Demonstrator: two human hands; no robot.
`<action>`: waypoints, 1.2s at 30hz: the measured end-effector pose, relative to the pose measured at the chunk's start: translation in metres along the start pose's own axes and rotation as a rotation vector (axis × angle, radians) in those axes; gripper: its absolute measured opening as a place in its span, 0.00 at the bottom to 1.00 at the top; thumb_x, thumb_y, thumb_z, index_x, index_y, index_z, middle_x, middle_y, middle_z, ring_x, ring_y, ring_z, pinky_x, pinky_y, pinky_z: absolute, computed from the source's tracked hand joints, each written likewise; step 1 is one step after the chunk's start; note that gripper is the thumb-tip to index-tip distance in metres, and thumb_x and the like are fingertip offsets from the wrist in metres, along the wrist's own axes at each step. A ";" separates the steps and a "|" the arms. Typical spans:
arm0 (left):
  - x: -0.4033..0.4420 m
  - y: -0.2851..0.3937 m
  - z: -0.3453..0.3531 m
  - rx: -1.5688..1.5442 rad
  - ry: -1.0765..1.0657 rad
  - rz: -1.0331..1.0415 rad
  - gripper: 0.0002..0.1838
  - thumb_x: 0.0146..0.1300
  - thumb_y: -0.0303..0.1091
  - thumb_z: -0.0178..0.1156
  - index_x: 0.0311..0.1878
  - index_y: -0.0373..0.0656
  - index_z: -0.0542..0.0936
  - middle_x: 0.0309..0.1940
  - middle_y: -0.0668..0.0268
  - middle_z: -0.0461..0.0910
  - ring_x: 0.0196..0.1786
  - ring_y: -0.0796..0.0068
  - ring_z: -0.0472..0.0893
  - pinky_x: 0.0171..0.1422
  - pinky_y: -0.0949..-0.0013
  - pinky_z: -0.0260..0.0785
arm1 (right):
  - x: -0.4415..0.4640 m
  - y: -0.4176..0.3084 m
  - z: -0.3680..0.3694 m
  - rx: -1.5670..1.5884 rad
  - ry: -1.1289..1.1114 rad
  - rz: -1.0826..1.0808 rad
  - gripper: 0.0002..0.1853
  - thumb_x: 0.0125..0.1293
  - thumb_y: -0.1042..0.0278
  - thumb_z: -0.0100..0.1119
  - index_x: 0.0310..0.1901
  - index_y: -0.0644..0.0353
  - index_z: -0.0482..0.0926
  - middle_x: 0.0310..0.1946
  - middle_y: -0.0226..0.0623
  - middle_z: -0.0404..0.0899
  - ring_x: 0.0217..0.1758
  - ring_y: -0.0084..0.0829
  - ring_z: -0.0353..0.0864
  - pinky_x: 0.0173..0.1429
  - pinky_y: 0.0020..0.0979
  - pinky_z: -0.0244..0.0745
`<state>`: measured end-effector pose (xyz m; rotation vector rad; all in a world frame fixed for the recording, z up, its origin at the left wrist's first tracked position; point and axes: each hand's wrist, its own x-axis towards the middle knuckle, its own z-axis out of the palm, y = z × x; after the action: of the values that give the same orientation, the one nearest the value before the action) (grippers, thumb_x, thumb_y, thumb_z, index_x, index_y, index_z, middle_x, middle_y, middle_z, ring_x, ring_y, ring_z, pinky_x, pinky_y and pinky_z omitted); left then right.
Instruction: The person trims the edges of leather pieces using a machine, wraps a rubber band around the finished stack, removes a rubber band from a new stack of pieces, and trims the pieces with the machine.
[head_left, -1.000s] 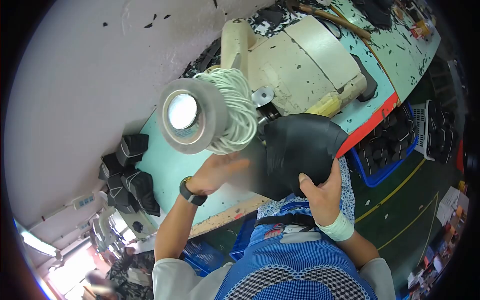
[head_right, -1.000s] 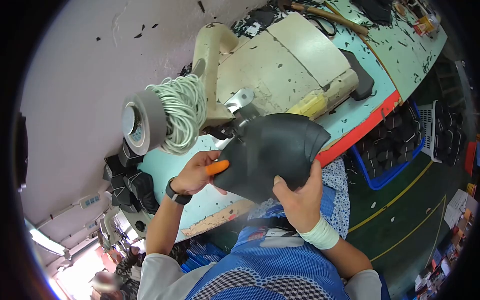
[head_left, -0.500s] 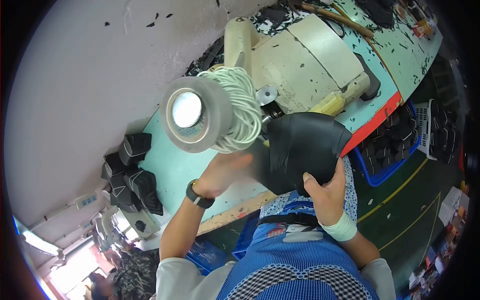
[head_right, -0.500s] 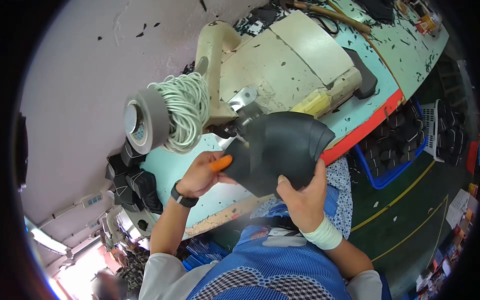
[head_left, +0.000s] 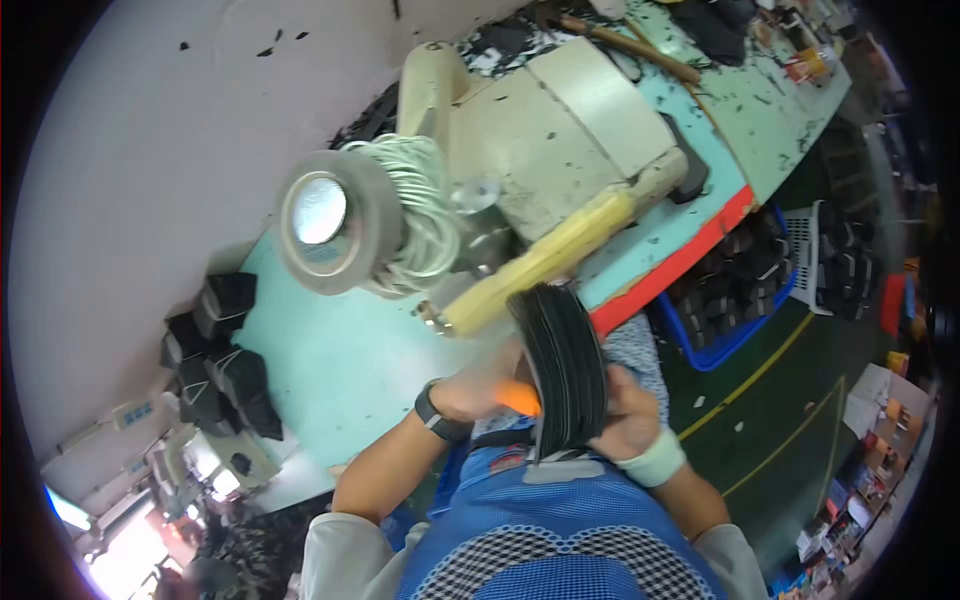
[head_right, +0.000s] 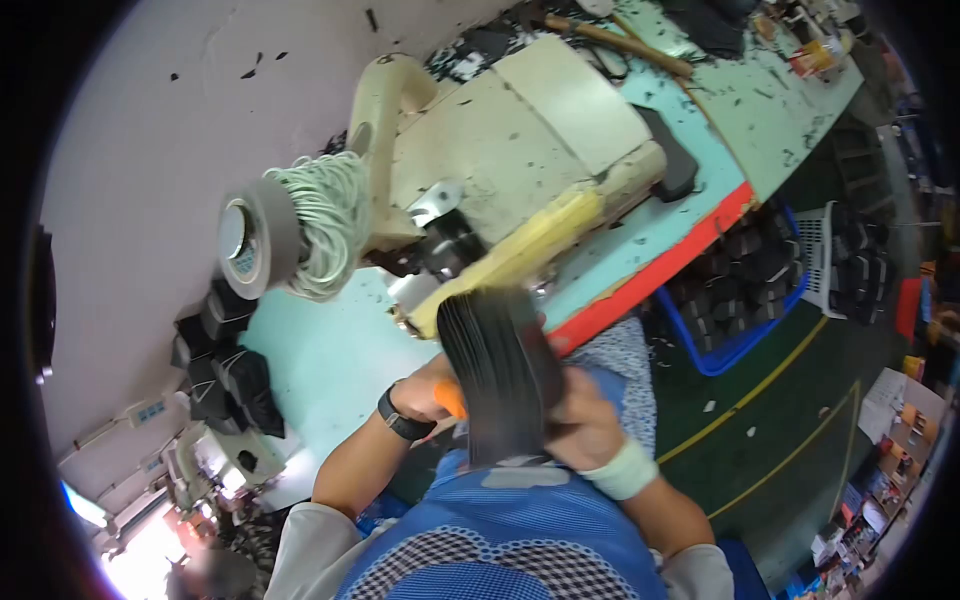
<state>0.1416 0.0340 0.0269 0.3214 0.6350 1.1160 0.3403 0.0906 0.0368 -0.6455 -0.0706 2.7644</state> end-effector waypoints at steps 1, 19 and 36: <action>0.002 -0.012 -0.004 0.083 0.095 -0.050 0.46 0.46 0.33 0.72 0.69 0.36 0.61 0.63 0.62 0.69 0.63 0.70 0.70 0.67 0.65 0.62 | -0.002 0.007 0.005 0.067 0.101 -0.049 0.35 0.62 0.62 0.58 0.70 0.61 0.58 0.66 0.44 0.66 0.68 0.42 0.66 0.73 0.44 0.59; -0.017 -0.004 0.030 0.187 0.094 0.237 0.61 0.44 0.70 0.66 0.74 0.42 0.54 0.62 0.41 0.66 0.63 0.47 0.70 0.67 0.49 0.63 | -0.015 -0.004 0.008 -0.502 -0.266 0.216 0.42 0.58 0.52 0.69 0.66 0.65 0.59 0.60 0.39 0.68 0.63 0.30 0.68 0.66 0.34 0.65; -0.061 -0.002 -0.023 0.052 0.307 0.453 0.42 0.43 0.47 0.75 0.62 0.43 0.69 0.59 0.39 0.68 0.62 0.44 0.71 0.64 0.49 0.67 | 0.033 -0.029 0.030 -0.550 -0.151 0.378 0.33 0.60 0.65 0.59 0.64 0.74 0.64 0.57 0.43 0.73 0.59 0.29 0.72 0.65 0.31 0.65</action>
<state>0.1113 -0.0240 0.0264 0.3515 0.8898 1.6038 0.3072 0.1283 0.0527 -0.6224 -0.8461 3.1702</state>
